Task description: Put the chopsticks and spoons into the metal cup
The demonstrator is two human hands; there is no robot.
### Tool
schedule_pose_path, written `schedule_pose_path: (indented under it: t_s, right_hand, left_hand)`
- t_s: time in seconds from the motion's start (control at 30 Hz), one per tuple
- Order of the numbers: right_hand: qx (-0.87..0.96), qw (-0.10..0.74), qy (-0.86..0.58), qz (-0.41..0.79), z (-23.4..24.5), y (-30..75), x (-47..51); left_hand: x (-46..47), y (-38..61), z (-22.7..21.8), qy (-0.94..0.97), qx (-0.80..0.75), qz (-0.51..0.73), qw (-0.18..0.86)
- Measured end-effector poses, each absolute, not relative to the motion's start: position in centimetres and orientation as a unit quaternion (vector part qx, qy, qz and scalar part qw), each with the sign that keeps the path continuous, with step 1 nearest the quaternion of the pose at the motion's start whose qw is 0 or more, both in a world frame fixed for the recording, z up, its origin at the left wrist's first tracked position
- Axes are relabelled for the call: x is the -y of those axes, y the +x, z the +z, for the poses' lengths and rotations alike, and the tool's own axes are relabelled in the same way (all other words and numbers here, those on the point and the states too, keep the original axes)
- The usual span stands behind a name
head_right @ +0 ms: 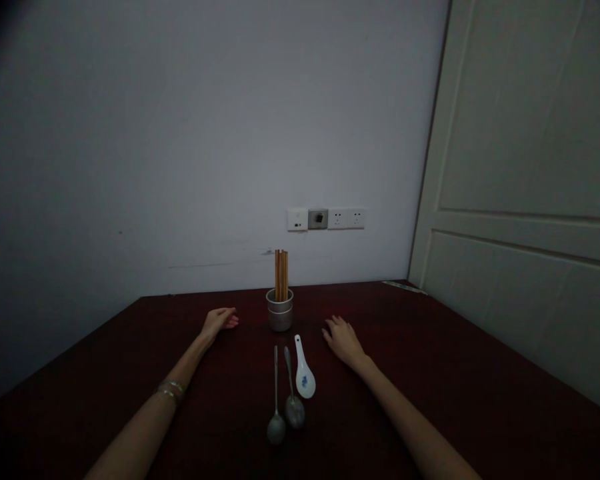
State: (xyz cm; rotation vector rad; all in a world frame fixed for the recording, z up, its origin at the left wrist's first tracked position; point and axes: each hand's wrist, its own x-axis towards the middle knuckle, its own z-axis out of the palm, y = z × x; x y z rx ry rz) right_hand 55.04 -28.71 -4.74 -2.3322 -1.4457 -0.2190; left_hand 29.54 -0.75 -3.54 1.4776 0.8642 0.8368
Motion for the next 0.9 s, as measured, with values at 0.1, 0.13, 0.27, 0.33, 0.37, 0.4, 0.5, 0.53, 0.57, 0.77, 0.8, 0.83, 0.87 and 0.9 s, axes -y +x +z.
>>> schedule_pose_path:
  t_s: [0.1,0.13,0.27,0.33,0.37,0.4,0.5,0.53,0.57,0.77,0.8,0.83,0.87,0.9]
  right_hand:
    - [0.506,0.186,-0.838,-0.080,-4.9,54.6,29.1]
    - [0.505,0.185,-0.839,-0.080,-4.8,54.5,29.2]
    - [0.501,0.186,-0.841,-0.091,-4.6,54.2,29.3]
    - [0.503,0.186,-0.838,-0.101,-4.5,54.1,29.4]
    - [0.504,0.186,-0.837,-0.106,-4.5,54.0,29.4]
    - [0.503,0.185,-0.837,-0.109,-4.5,54.0,29.4]
    - [0.499,0.179,-0.841,-0.109,-4.7,54.0,29.3]
    - [0.498,0.178,-0.842,-0.107,-4.8,54.1,29.3]
    - [0.496,0.178,-0.843,-0.105,-4.9,54.1,29.2]
    - [0.499,0.179,-0.841,-0.109,-5.0,54.3,29.2]
    - [0.501,0.179,-0.840,-0.110,-5.0,54.3,29.2]
    - [0.504,0.179,-0.838,-0.110,-5.0,54.3,29.2]
    - [0.506,0.179,-0.837,-0.109,-5.0,54.3,29.2]
    - [0.509,0.180,-0.835,-0.109,-5.0,54.3,29.2]
  left_hand:
    - [1.3,29.5,-3.3,0.651,-0.364,0.348,0.568]
    - [1.6,29.4,-3.2,0.657,-0.363,0.340,0.566]
    - [2.7,28.6,-2.4,0.687,-0.373,0.302,0.546]
    - [3.5,28.0,-2.0,0.725,-0.376,0.276,0.507]
    - [4.0,27.7,-1.6,0.752,-0.371,0.262,0.479]
    - [4.6,27.4,-1.3,0.782,-0.357,0.247,0.446]
    - [7.4,26.6,0.3,0.876,-0.277,0.214,0.331]
    - [8.7,26.5,0.9,0.902,-0.241,0.210,0.289]
    - [10.1,26.3,1.6,0.923,-0.207,0.205,0.250]
    - [18.8,25.8,3.8,0.994,0.032,0.101,0.030]
    - [19.8,25.8,3.7,0.995,0.055,0.088,-0.002]
    - [20.6,25.8,3.5,0.994,0.071,0.077,-0.032]
    - [21.1,25.9,3.2,0.993,0.080,0.069,-0.058]
    - [21.5,26.0,2.9,0.991,0.086,0.064,-0.081]
